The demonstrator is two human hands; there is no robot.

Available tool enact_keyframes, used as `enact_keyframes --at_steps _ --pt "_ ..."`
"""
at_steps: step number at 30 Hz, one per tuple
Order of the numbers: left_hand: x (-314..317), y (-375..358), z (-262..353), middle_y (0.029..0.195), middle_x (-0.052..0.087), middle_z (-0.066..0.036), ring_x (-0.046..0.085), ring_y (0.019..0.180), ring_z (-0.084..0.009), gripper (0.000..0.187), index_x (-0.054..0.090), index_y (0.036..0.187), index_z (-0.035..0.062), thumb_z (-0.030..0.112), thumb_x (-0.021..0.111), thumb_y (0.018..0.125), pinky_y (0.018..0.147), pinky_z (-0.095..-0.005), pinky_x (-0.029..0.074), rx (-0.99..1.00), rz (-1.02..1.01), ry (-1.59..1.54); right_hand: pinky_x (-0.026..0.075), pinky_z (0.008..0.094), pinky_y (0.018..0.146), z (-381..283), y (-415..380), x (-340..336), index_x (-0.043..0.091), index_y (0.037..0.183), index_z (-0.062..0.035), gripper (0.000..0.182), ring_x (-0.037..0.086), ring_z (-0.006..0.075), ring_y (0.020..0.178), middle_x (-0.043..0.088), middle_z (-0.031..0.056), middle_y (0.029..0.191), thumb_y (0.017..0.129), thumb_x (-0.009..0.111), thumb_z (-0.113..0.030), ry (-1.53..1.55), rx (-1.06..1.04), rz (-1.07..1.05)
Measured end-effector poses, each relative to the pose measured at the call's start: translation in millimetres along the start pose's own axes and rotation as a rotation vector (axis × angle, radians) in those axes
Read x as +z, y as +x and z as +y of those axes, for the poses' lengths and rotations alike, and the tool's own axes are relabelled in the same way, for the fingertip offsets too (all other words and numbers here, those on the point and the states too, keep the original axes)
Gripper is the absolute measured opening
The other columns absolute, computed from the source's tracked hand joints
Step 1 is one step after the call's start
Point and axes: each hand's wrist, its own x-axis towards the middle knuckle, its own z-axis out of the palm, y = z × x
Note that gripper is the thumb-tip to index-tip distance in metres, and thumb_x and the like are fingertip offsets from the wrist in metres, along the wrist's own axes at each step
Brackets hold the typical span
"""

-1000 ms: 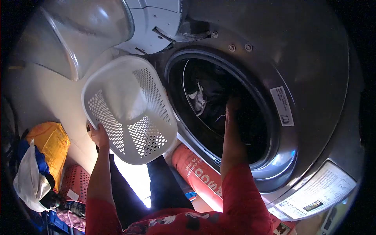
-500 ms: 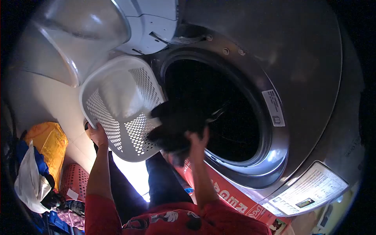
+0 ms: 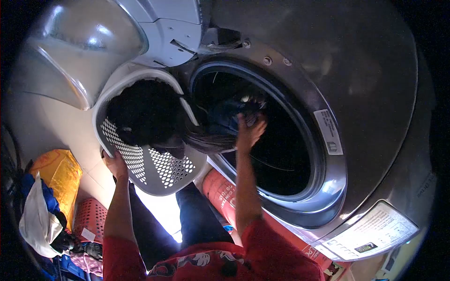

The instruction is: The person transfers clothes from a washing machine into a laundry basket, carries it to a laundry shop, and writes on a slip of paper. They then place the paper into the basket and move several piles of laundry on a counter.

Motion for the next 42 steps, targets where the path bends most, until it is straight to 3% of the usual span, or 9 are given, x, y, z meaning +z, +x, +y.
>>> enact_keyframes --at_steps 2,8,21,23,25,27,30,36,42 --pt "-4.2 -0.3 9.5 0.091 0.053 -0.02 0.052 0.082 -0.0307 0.035 0.042 0.104 -0.0023 0.017 0.048 0.076 0.073 -0.0352 0.04 -0.068 -0.02 -0.053 0.027 0.0393 0.09 38.6 45.5 28.8 0.031 0.119 -0.0034 0.077 0.034 0.0267 0.108 0.034 0.013 0.119 0.063 0.061 -0.047 -0.026 0.339 -0.056" --pt "-3.8 0.4 5.2 0.102 0.048 -0.02 0.046 0.093 -0.0348 0.038 0.042 0.105 -0.0022 0.012 0.045 0.071 0.08 -0.038 0.036 -0.068 -0.03 -0.049 0.025 0.0401 0.092 98.4 108.1 104.8 0.026 0.123 -0.007 0.077 0.029 0.0231 0.113 0.037 0.0105 0.12 0.064 0.061 -0.043 0.552 0.272 -0.8" --pt "0.3 2.3 -2.1 0.102 0.048 -0.023 0.047 0.094 -0.0334 0.042 0.039 0.109 -0.0055 0.016 0.047 0.074 0.081 -0.0351 0.036 -0.079 -0.037 -0.068 0.029 0.0385 0.087 80.2 72.8 99.3 0.039 0.115 -0.0064 0.059 0.036 0.0249 0.107 0.038 0.0129 0.118 0.067 0.057 -0.036 0.566 0.31 -0.625" --pt "3.6 6.9 -17.5 0.101 0.048 -0.022 0.047 0.093 -0.0333 0.042 0.039 0.109 -0.0051 0.017 0.047 0.074 0.081 -0.0353 0.036 -0.057 -0.032 -0.083 0.035 0.034 0.079 40.7 58.6 69.9 0.05 0.101 -0.0051 0.046 0.045 0.0255 0.098 0.048 0.014 0.106 0.068 0.056 -0.037 0.583 0.518 -0.966" --pt "0.5 1.6 -0.5 0.101 0.049 -0.021 0.049 0.092 -0.033 0.041 0.04 0.109 -0.0029 0.017 0.048 0.074 0.08 -0.0358 0.037 -0.091 -0.016 -0.055 0.038 0.0339 0.073 -23.1 9.7 24.6 0.052 0.09 -0.0003 0.041 0.05 0.0285 0.088 0.053 0.0153 0.096 0.069 0.054 -0.036 0.286 -0.154 -0.804" --pt "4.8 -1.4 -8.5 0.1 0.051 -0.02 0.05 0.09 -0.0317 0.039 0.041 0.108 -0.0016 0.016 0.047 0.073 0.079 -0.0361 0.037 -0.044 0.007 -0.05 0.038 0.0424 0.078 -67.9 -31.9 -11.9 0.043 0.106 0.0028 0.052 0.047 0.0409 0.089 0.048 0.0287 0.096 0.071 0.051 -0.034 0.216 -0.095 -0.721" --pt "-3.0 1.6 15.1 0.097 0.052 -0.02 0.051 0.088 -0.031 0.038 0.042 0.106 -0.0024 0.014 0.046 0.072 0.078 -0.0352 0.038 -0.116 0.004 -0.11 0.039 0.0279 0.077 -76.2 -87.4 -24.0 0.043 0.107 0.0059 0.052 0.05 0.0228 0.089 0.052 0.0185 0.097 0.068 0.06 -0.023 0.515 0.113 -0.82" --pt "-0.9 -3.0 9.1 0.091 0.054 -0.02 0.053 0.082 -0.0298 0.035 0.044 0.101 -0.0048 0.013 0.046 0.071 0.073 -0.0338 0.04 -0.015 0.043 -0.07 0.036 0.0305 0.077 -111.6 -114.2 -144.0 0.044 0.101 0.001 0.04 0.048 0.0206 0.088 0.05 0.0143 0.093 0.072 0.058 -0.023 0.788 0.031 -1.235" --pt "-9.1 -0.1 22.2 0.098 0.05 -0.026 0.05 0.088 -0.0333 0.052 0.034 0.11 -0.012 0.021 0.049 0.073 0.078 -0.0333 0.038 -0.184 -0.024 0.002 0.028 0.0321 0.088 -77.9 -103.1 -96.2 0.037 0.108 -0.004 0.055 0.04 0.0219 0.101 0.044 0.0119 0.1 0.061 0.063 -0.017 0.927 -0.171 -1.387"
